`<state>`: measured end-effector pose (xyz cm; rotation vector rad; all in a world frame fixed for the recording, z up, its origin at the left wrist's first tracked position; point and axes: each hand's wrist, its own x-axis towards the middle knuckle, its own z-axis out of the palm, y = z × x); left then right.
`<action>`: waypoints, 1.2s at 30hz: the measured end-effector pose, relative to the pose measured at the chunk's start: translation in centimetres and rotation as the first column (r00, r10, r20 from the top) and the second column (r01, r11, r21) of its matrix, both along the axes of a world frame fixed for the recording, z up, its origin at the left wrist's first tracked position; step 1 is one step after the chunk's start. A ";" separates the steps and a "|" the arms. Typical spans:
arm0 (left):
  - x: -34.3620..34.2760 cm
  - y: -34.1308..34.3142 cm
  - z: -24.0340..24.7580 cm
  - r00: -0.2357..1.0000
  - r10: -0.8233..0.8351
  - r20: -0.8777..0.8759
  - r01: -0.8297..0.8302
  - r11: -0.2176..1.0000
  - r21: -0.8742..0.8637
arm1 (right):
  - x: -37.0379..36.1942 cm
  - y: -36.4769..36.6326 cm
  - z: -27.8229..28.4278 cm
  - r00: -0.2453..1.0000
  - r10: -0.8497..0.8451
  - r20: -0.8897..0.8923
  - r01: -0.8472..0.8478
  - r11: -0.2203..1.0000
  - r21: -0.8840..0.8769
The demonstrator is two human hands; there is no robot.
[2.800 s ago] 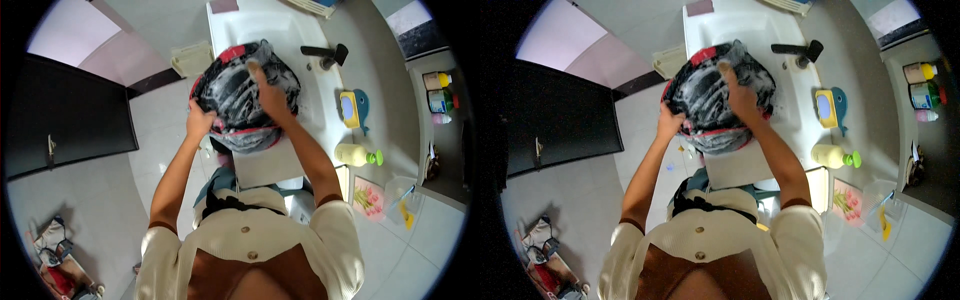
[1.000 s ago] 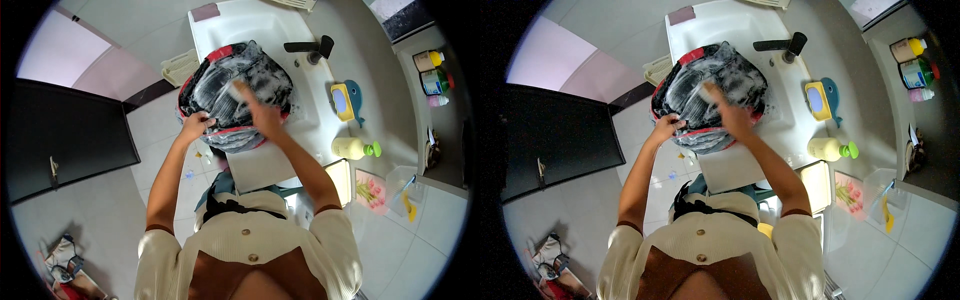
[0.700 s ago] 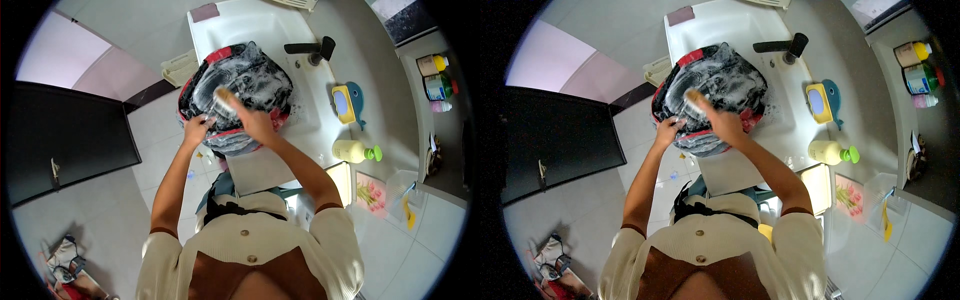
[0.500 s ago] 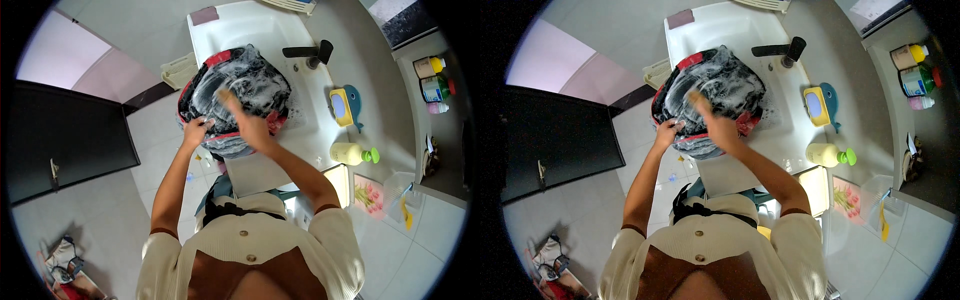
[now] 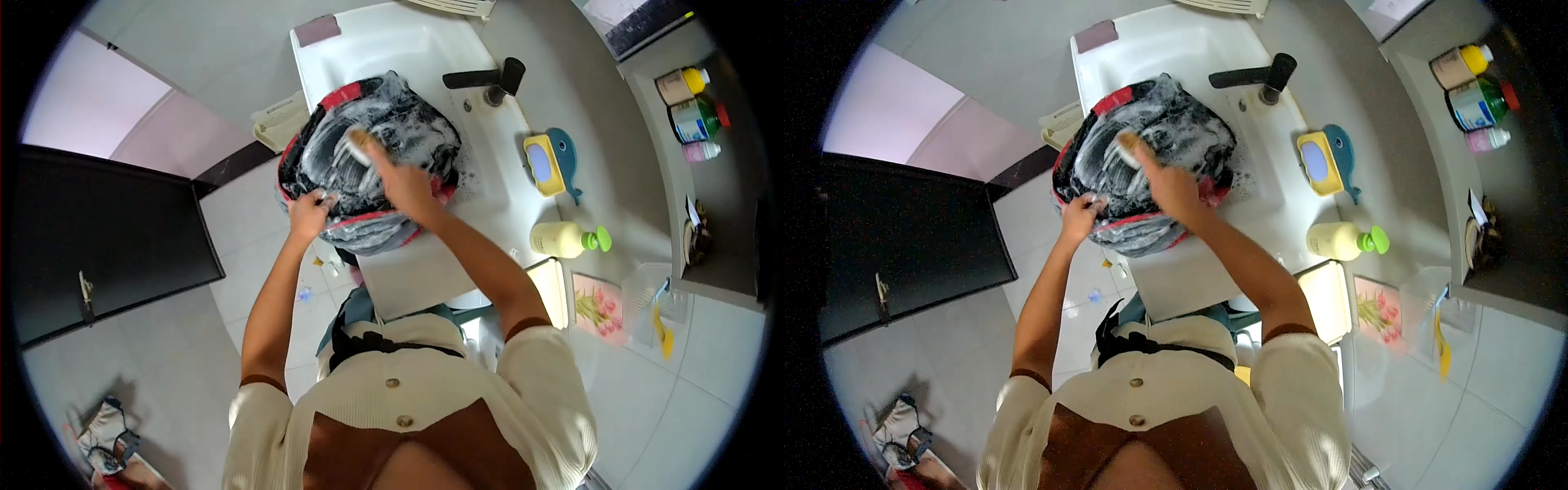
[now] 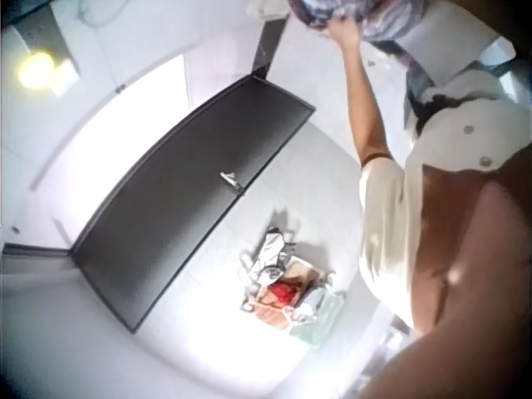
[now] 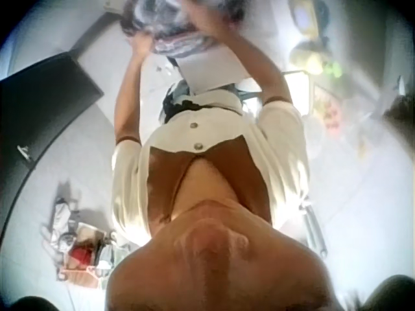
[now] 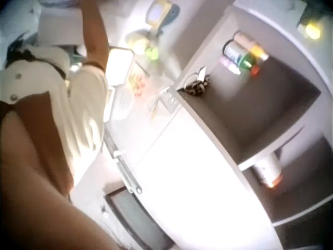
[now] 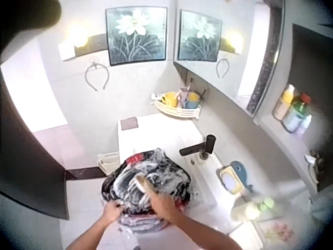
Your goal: The person scrubs a backpack with a brush and soapy water in a sink, cleaning both the exterior and the interior compartments before rinsing it and hanging it on a rack.
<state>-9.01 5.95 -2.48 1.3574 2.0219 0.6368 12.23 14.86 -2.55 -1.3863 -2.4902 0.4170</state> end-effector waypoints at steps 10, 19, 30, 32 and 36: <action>0.3 0.5 -0.1 0.986 0.038 -0.165 -0.026 0.997 0.074 | 4.1 -1.5 0.3 0.984 -0.079 0.157 0.113 0.969 -0.218; 1.0 0.6 0.1 0.952 0.083 -0.295 -0.049 0.992 0.120 | 3.9 -1.0 -2.4 0.986 -0.164 0.023 0.165 0.958 -0.233; 0.8 1.0 5.5 0.665 0.249 -0.704 0.117 0.896 0.429 | 10.0 2.3 -4.3 0.918 -0.394 0.049 0.395 0.892 -0.218; -6.1 1.1 -0.6 0.966 0.235 0.111 -0.258 0.914 0.314 | 7.8 -0.1 -2.8 0.911 -0.401 -0.097 0.362 0.889 -0.280; -5.2 1.4 -1.1 0.979 0.081 0.188 -0.137 0.942 0.306 | 7.0 -3.0 -1.2 0.925 -0.351 -0.144 0.298 0.907 -0.298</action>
